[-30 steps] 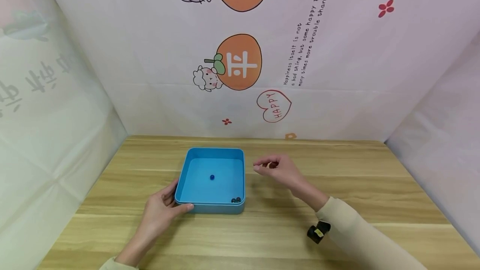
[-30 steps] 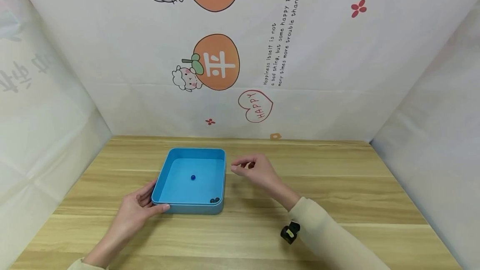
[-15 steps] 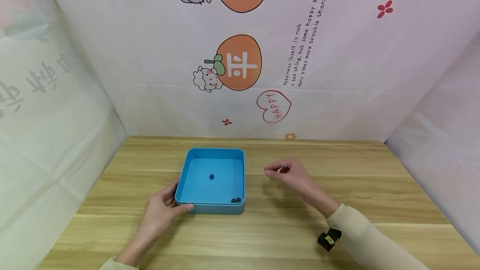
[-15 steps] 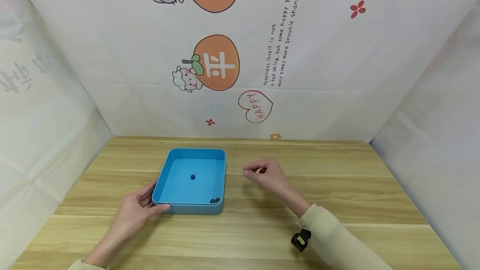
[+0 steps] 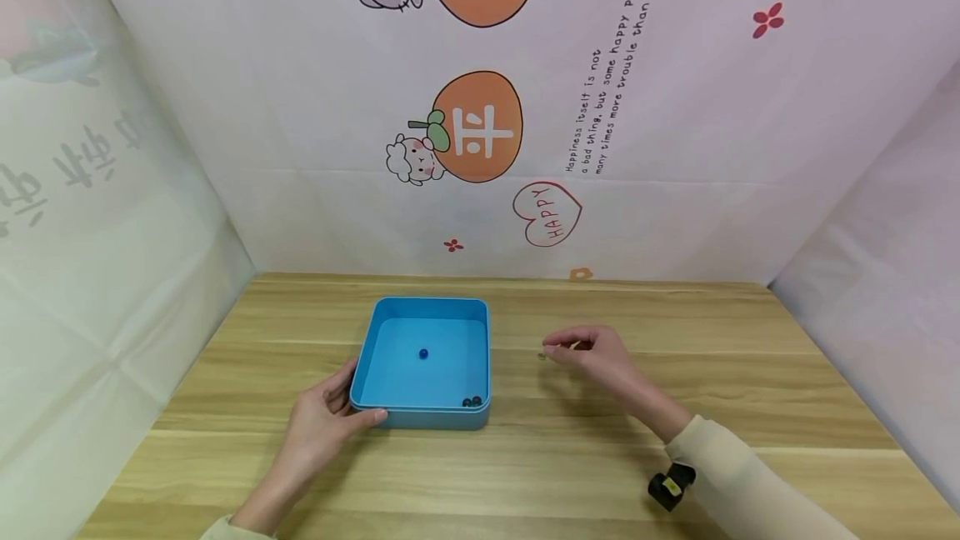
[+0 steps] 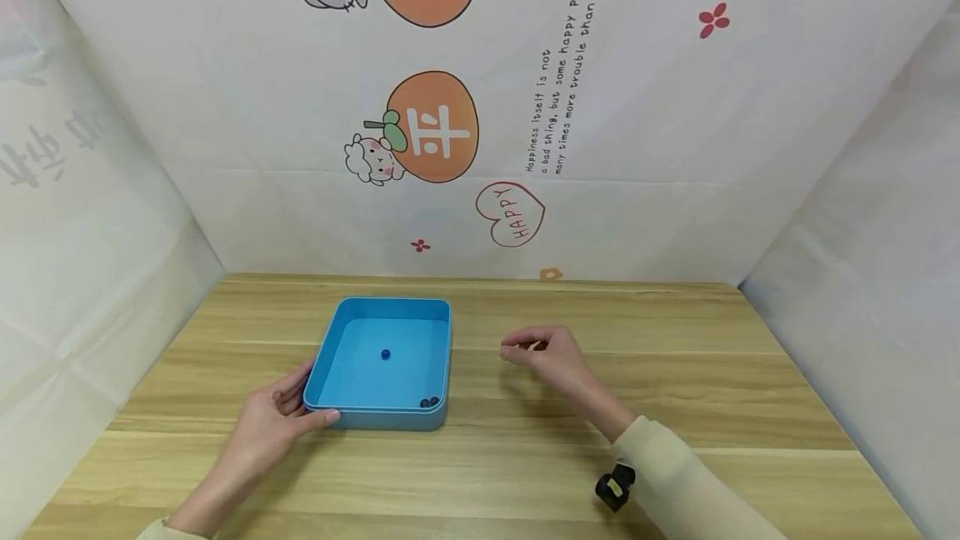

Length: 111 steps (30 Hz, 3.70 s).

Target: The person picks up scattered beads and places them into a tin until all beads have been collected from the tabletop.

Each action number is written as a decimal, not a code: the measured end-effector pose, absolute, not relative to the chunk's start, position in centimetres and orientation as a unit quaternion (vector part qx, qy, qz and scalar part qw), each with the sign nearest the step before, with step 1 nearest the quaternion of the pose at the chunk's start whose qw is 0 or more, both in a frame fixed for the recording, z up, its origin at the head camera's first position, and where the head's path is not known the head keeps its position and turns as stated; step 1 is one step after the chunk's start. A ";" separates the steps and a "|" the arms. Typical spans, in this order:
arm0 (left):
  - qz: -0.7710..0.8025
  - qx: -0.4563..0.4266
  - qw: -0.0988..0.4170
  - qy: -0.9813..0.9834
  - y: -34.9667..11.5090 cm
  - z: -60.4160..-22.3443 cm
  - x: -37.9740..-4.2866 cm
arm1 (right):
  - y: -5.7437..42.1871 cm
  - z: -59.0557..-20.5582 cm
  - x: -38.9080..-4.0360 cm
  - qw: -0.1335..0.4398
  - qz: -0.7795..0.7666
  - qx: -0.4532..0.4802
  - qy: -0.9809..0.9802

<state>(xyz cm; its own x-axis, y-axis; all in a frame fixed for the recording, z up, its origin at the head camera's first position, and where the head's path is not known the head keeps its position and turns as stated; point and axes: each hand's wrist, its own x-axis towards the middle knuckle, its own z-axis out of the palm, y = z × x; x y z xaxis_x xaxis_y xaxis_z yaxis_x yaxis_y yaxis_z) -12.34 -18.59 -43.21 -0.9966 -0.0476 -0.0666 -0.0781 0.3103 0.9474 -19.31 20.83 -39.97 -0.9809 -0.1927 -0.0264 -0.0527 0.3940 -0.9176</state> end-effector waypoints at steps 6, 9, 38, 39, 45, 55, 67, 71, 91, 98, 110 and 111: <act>0.588 -0.038 0.013 0.808 -18.5 -43.1 -12.3 | 21.6 -40.2 -19.5 0.063 -0.536 -0.058 0.840; 0.587 -0.040 0.013 0.808 -18.6 -43.1 -12.3 | 21.9 -40.3 -19.5 0.065 -0.533 -0.059 0.842; 0.583 -0.042 0.013 0.811 -18.6 -43.2 -12.4 | 22.9 -40.9 -21.1 0.090 -0.539 -0.040 0.837; 0.583 -0.042 0.013 0.811 -18.6 -43.2 -12.4 | 22.9 -41.0 -21.1 0.092 -0.536 -0.041 0.839; 0.580 -0.037 0.013 0.813 -18.6 -43.2 -12.3 | 22.8 -41.4 -21.8 0.094 -0.527 -0.039 0.844; 0.579 -0.031 0.011 0.815 -18.6 -43.2 -12.4 | 22.4 -41.8 -22.4 0.083 -0.521 -0.064 0.847; 0.580 -0.029 0.013 0.814 -18.5 -43.2 -12.4 | 22.0 -42.3 -22.9 0.081 -0.510 -0.062 0.854; 0.580 -0.033 0.014 0.814 -18.6 -43.3 -12.4 | 22.0 -42.4 -23.1 0.081 -0.503 -0.062 0.858; 0.580 -0.034 0.014 0.814 -18.6 -43.1 -12.4 | 21.7 -43.2 -23.7 0.079 -0.474 -0.068 0.874; 0.585 -0.030 0.015 0.810 -18.6 -43.2 -12.5 | 21.6 -43.5 -23.9 0.072 -0.464 -0.071 0.880; 0.584 -0.030 0.014 0.811 -18.6 -43.4 -12.5 | 21.4 -43.7 -24.0 0.063 -0.451 -0.086 0.886; 0.584 -0.031 0.014 0.811 -18.6 -43.3 -12.5 | 21.4 -43.7 -24.0 0.062 -0.450 -0.088 0.887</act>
<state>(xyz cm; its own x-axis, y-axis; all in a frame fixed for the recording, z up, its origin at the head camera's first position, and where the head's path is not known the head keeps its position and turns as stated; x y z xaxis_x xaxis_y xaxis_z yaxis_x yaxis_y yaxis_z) -12.47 -18.58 -43.34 -0.9977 -0.0342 -0.0584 -0.0663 0.3163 0.9464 -24.02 21.39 -43.67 -0.9769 -0.2116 -0.0316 -0.0994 0.5797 -0.8088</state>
